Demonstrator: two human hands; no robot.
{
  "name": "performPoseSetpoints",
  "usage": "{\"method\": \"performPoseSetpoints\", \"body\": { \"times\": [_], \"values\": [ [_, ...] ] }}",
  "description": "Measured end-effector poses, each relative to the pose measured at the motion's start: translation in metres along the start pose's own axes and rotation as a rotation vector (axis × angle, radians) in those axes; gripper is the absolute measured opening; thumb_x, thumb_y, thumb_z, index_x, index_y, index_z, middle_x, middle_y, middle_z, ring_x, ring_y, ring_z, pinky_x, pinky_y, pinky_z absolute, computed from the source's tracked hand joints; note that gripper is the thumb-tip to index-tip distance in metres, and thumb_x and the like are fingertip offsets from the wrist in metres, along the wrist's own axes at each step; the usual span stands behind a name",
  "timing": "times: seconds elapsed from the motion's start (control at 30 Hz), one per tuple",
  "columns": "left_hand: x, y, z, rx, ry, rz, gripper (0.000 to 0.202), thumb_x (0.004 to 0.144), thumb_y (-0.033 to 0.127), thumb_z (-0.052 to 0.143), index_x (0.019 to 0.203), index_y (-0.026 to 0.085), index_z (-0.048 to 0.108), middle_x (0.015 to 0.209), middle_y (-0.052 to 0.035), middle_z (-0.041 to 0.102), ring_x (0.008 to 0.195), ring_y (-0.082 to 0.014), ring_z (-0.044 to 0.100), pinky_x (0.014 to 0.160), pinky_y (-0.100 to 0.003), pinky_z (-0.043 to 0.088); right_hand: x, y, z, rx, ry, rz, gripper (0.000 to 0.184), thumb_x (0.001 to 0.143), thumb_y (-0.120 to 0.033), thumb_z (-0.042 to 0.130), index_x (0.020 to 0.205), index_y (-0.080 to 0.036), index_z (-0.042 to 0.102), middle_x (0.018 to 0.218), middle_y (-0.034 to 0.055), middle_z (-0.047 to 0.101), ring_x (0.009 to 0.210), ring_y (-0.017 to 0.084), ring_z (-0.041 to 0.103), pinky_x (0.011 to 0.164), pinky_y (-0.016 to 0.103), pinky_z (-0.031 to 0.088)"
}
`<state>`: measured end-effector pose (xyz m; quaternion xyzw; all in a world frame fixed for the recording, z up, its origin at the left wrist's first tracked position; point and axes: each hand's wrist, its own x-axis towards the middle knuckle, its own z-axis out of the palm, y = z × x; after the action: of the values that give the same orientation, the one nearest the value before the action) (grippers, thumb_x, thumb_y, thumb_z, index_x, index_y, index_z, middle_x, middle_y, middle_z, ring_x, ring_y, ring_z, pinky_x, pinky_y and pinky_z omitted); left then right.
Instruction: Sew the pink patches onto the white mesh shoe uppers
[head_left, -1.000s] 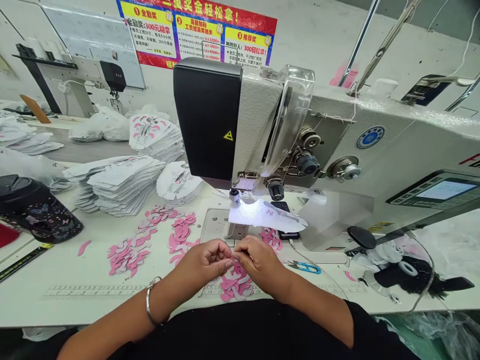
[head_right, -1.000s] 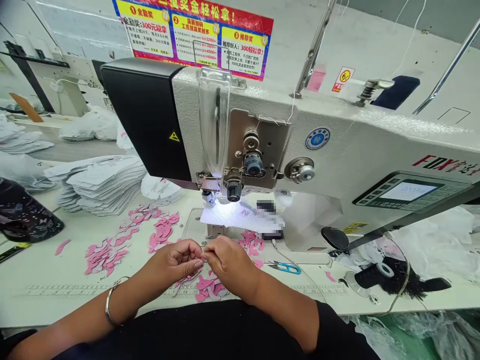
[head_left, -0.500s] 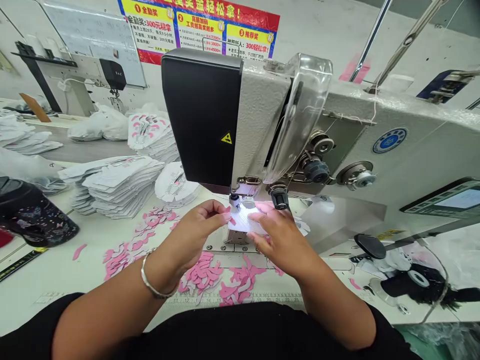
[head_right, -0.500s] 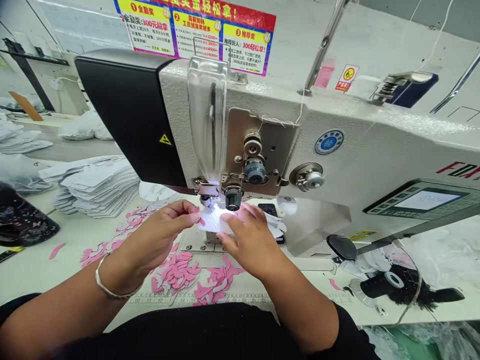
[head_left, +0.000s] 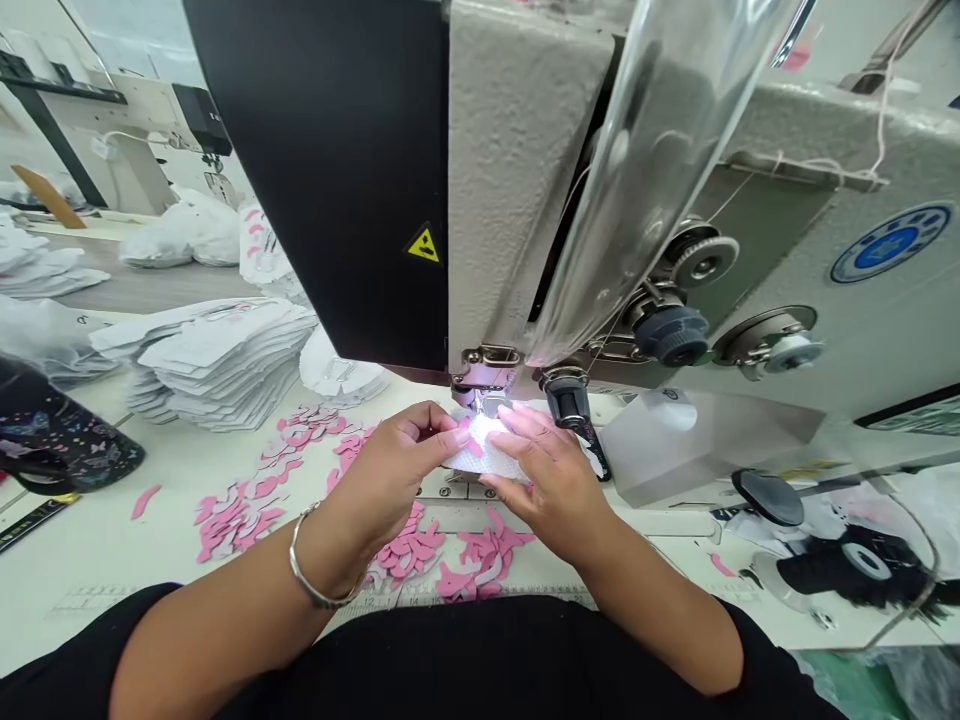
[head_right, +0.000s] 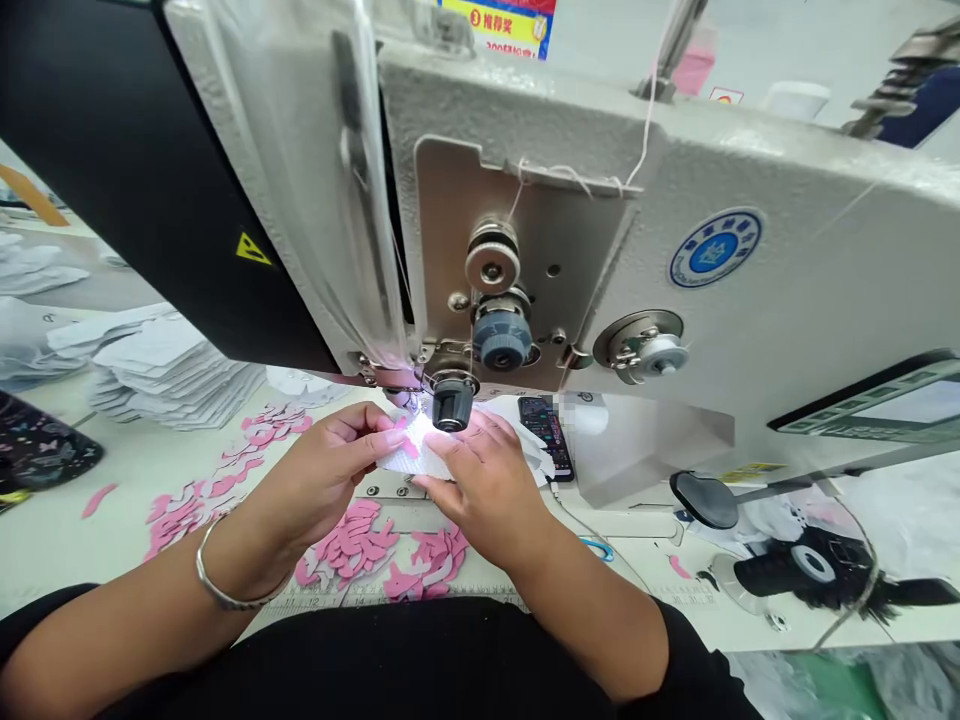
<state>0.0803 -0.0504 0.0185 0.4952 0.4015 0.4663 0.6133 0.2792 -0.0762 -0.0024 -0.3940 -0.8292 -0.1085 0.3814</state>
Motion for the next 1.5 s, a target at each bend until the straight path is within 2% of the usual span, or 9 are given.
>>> {"method": "performPoseSetpoints", "body": {
  "times": [0.33,0.5,0.73,0.93,1.2,1.37,1.5],
  "values": [
    [0.003,-0.004,-0.003,0.234,0.011,0.070,0.020,0.084,0.034,0.070,0.075,0.020,0.058,0.075,0.0032,0.056,0.073,-0.0143,0.050,0.073,-0.029,0.040,-0.005,0.000,0.005,0.003,0.036,0.010,0.034,0.091,-0.038,0.067,0.115,-0.019,0.052,0.119,0.0131,0.068,0.116,0.029,0.062,0.105,0.051,0.048],
    [0.003,-0.002,-0.006,0.327,-0.005,0.092,0.025,0.085,0.042,0.069,0.075,0.021,0.059,0.074,0.0028,0.057,0.073,-0.0155,0.051,0.072,-0.030,0.041,-0.004,0.002,0.005,0.002,0.028,-0.013,0.031,0.092,-0.037,0.067,0.115,-0.020,0.056,0.122,0.0131,0.067,0.124,0.029,0.058,0.105,0.050,0.047],
    [0.003,-0.002,-0.006,0.414,0.021,0.066,0.030,0.084,0.048,0.069,0.075,0.022,0.058,0.074,0.0023,0.058,0.072,-0.0163,0.052,0.069,-0.030,0.041,-0.005,0.004,0.002,-0.078,-0.024,-0.077,0.035,0.092,-0.032,0.066,0.127,-0.029,0.060,0.130,0.0110,0.062,0.131,0.029,0.051,0.106,0.048,0.045],
    [0.004,0.002,-0.002,0.313,0.006,0.027,0.029,0.082,0.044,0.072,0.078,0.021,0.055,0.073,0.0030,0.055,0.068,-0.0147,0.051,0.066,-0.030,0.042,-0.005,0.005,0.003,-0.078,-0.013,-0.079,0.033,0.093,-0.033,0.066,0.125,-0.028,0.063,0.128,0.0116,0.062,0.130,0.029,0.051,0.105,0.048,0.046],
    [0.008,0.006,0.003,0.128,0.007,0.037,0.020,0.078,0.028,0.074,0.082,0.020,0.057,0.082,0.0021,0.057,0.071,-0.0123,0.050,0.063,-0.024,0.041,-0.005,0.006,0.002,-0.057,-0.027,-0.065,0.031,0.094,-0.034,0.064,0.124,-0.028,0.064,0.127,0.0118,0.063,0.127,0.029,0.054,0.107,0.050,0.044],
    [0.008,0.008,0.009,-0.016,0.000,-0.018,0.023,0.075,0.024,0.075,0.083,0.020,0.053,0.079,0.0037,0.051,0.070,-0.0111,0.048,0.060,-0.021,0.041,-0.003,0.007,0.000,-0.010,-0.041,-0.060,0.030,0.094,-0.034,0.063,0.123,-0.027,0.064,0.125,0.0111,0.063,0.127,0.029,0.053,0.107,0.051,0.044],
    [0.008,0.008,0.015,-0.049,0.038,-0.041,0.027,0.072,0.022,0.076,0.087,0.020,0.054,0.081,0.0038,0.051,0.069,-0.0107,0.050,0.056,-0.021,0.041,0.001,0.010,-0.004,0.072,-0.063,-0.024,0.026,0.095,-0.035,0.061,0.119,-0.028,0.066,0.122,0.0104,0.062,0.123,0.029,0.054,0.104,0.052,0.046]
  ]
}}
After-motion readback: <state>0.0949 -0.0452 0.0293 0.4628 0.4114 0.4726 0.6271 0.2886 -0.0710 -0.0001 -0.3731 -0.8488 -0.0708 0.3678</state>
